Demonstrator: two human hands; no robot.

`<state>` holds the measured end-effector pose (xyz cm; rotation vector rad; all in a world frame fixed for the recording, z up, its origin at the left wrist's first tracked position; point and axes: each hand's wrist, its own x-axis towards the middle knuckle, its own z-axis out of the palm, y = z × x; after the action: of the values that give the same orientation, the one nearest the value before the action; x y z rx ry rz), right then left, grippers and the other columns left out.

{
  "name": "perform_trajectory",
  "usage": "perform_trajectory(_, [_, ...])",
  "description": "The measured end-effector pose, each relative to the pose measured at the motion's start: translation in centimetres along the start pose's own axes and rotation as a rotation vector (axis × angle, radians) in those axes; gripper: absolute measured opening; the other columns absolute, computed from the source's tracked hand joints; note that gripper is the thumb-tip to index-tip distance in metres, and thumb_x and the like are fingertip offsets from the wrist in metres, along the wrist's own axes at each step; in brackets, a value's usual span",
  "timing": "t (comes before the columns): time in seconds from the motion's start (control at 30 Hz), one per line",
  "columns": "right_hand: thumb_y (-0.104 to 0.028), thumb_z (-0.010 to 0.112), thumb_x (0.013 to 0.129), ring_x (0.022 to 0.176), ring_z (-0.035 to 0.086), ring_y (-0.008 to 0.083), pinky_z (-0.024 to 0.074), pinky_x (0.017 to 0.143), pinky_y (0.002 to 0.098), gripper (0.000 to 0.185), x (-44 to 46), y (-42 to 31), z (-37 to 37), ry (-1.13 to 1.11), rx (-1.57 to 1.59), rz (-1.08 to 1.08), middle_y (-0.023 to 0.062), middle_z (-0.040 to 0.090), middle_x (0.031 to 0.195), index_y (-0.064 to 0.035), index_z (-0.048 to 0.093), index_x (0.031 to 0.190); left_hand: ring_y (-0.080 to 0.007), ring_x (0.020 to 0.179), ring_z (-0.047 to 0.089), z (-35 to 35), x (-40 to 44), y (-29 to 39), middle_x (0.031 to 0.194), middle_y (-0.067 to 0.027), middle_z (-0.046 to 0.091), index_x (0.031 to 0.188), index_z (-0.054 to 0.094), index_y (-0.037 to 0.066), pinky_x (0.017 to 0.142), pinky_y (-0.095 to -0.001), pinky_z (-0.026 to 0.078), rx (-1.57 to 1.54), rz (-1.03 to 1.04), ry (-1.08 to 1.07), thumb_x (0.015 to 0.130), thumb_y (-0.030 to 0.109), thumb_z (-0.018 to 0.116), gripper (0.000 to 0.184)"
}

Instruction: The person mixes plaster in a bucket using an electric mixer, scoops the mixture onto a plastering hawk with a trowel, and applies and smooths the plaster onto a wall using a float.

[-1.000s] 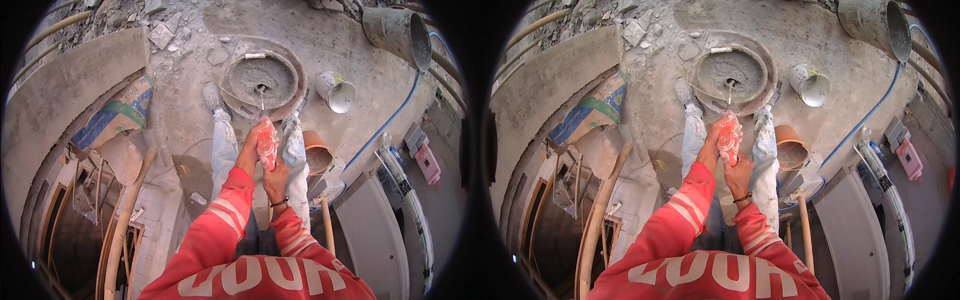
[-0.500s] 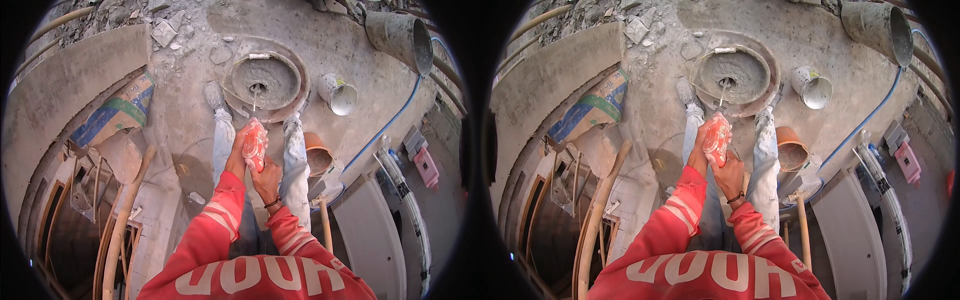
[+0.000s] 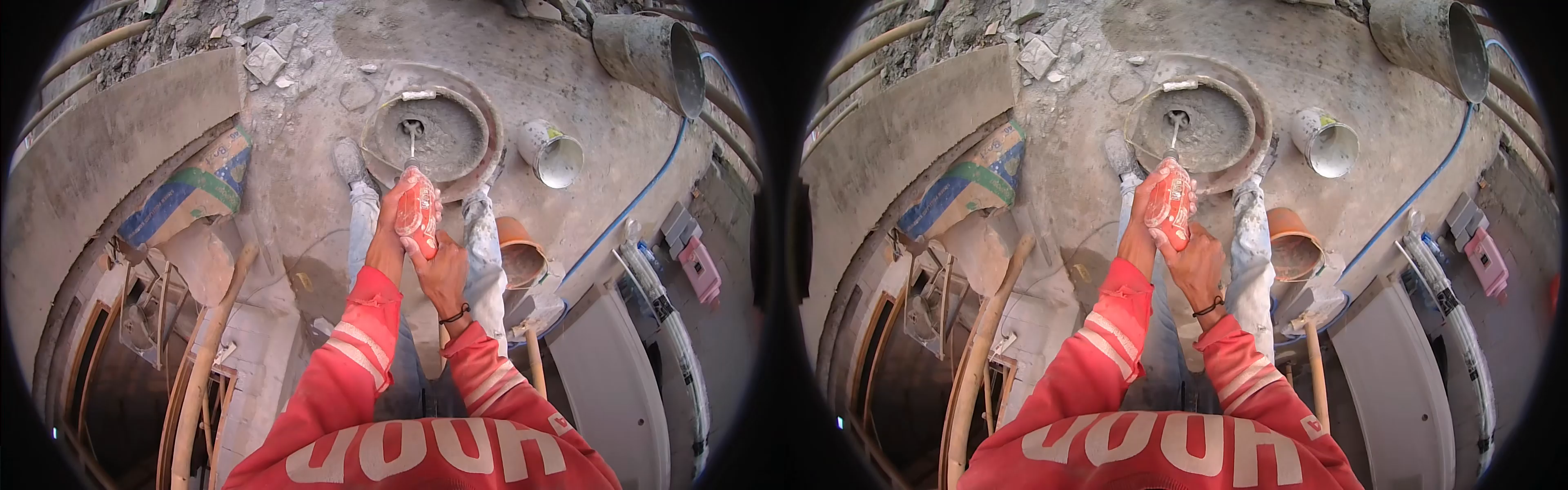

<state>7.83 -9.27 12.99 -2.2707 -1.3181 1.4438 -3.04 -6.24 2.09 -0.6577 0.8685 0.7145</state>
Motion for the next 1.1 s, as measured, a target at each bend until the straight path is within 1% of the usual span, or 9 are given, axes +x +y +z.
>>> perform_trajectory(0.1, [-0.048,0.073,0.083,0.067,0.065,0.0447,0.0487,0.059,0.0466,0.055,0.9,0.9,-1.0,0.041,0.007,0.007,0.0261,0.062,0.068,0.0055,0.062,0.080,-0.0282,0.074,0.063,2.1,1.2,-0.3,0.093,-0.0167,0.060,0.102,0.056,0.004,0.063,-0.0411,0.055,0.054,-0.012,0.041,0.089,0.034,0.066,0.035])
perform_trajectory(0.13, [-0.049,0.074,0.082,0.068,0.065,0.0445,0.0491,0.059,0.0471,0.055,1.0,0.8,-1.6,0.065,0.013,0.020,0.0259,0.063,0.068,0.0055,0.063,0.080,-0.0277,0.071,0.063,2.8,1.8,-0.7,0.085,-0.0114,0.061,0.096,0.057,0.010,0.063,-0.0397,0.055,0.026,-0.053,0.123,0.085,0.034,0.070,0.029])
perform_trajectory(0.37, [-0.048,0.071,0.086,0.064,0.064,0.0430,0.0484,0.060,0.0464,0.053,1.0,3.8,-2.8,0.189,0.200,0.104,0.0239,0.064,0.069,0.0051,0.066,0.088,-0.0254,0.070,0.061,5.3,4.6,-4.0,0.085,-0.0093,0.061,0.095,0.056,0.012,0.064,-0.0399,0.055,0.143,-0.067,0.188,0.087,0.031,0.067,0.023])
perform_trajectory(0.47, [-0.053,0.062,0.092,0.053,0.053,0.0206,0.0424,0.053,0.0385,0.058,-0.1,5.4,-2.9,0.214,0.212,0.157,0.0110,0.055,0.057,0.0045,0.065,0.087,-0.0264,0.066,0.063,4.7,5.4,-6.1,0.082,-0.0112,0.064,0.093,0.059,0.010,0.059,-0.0397,0.055,0.227,-0.078,0.200,0.087,0.036,0.067,0.029])
perform_trajectory(0.57, [-0.055,0.061,0.093,0.054,0.050,0.0161,0.0402,0.052,0.0368,0.060,-1.3,7.0,-2.7,0.210,0.242,0.176,0.0076,0.052,0.056,0.0045,0.065,0.086,-0.0261,0.065,0.063,3.6,5.6,-7.7,0.081,-0.0100,0.063,0.094,0.058,0.011,0.057,-0.0394,0.054,0.251,-0.074,0.234,0.087,0.035,0.068,0.026])
perform_trajectory(0.77, [-0.053,0.062,0.092,0.056,0.053,0.0198,0.0431,0.055,0.0395,0.058,-2.1,6.9,-1.6,0.289,0.219,0.108,0.0119,0.058,0.061,0.0048,0.067,0.093,-0.0261,0.068,0.064,3.4,3.7,-7.9,0.086,-0.0102,0.063,0.098,0.058,0.012,0.057,-0.0392,0.054,0.243,-0.061,0.292,0.086,0.036,0.070,0.030])
perform_trajectory(0.87, [-0.042,0.071,0.087,0.058,0.061,0.0342,0.0471,0.059,0.0424,0.048,-1.9,5.2,-2.5,0.187,0.250,0.160,0.0200,0.063,0.066,0.0057,0.068,0.094,-0.0261,0.070,0.065,3.6,3.3,-6.2,0.088,-0.0109,0.063,0.101,0.058,0.010,0.058,-0.0394,0.055,0.258,-0.085,0.215,0.085,0.038,0.071,0.035])
perform_trajectory(1.03, [-0.045,0.069,0.089,0.058,0.061,0.0332,0.0466,0.058,0.0416,0.049,-0.9,4.2,-1.5,0.187,0.213,0.116,0.0202,0.062,0.066,0.0043,0.068,0.095,-0.0258,0.072,0.065,3.3,3.0,-4.7,0.089,-0.0124,0.063,0.101,0.057,0.006,0.060,-0.0399,0.056,0.250,-0.009,0.189,0.086,0.039,0.070,0.039])
perform_trajectory(1.1, [-0.046,0.067,0.090,0.059,0.060,0.0317,0.0462,0.059,0.0415,0.050,-1.1,4.1,-1.1,0.168,0.194,0.089,0.0204,0.062,0.067,0.0042,0.068,0.097,-0.0254,0.072,0.063,3.4,2.6,-4.0,0.086,-0.0085,0.060,0.100,0.056,0.010,0.062,-0.0396,0.055,0.226,-0.037,0.172,0.085,0.036,0.070,0.032])
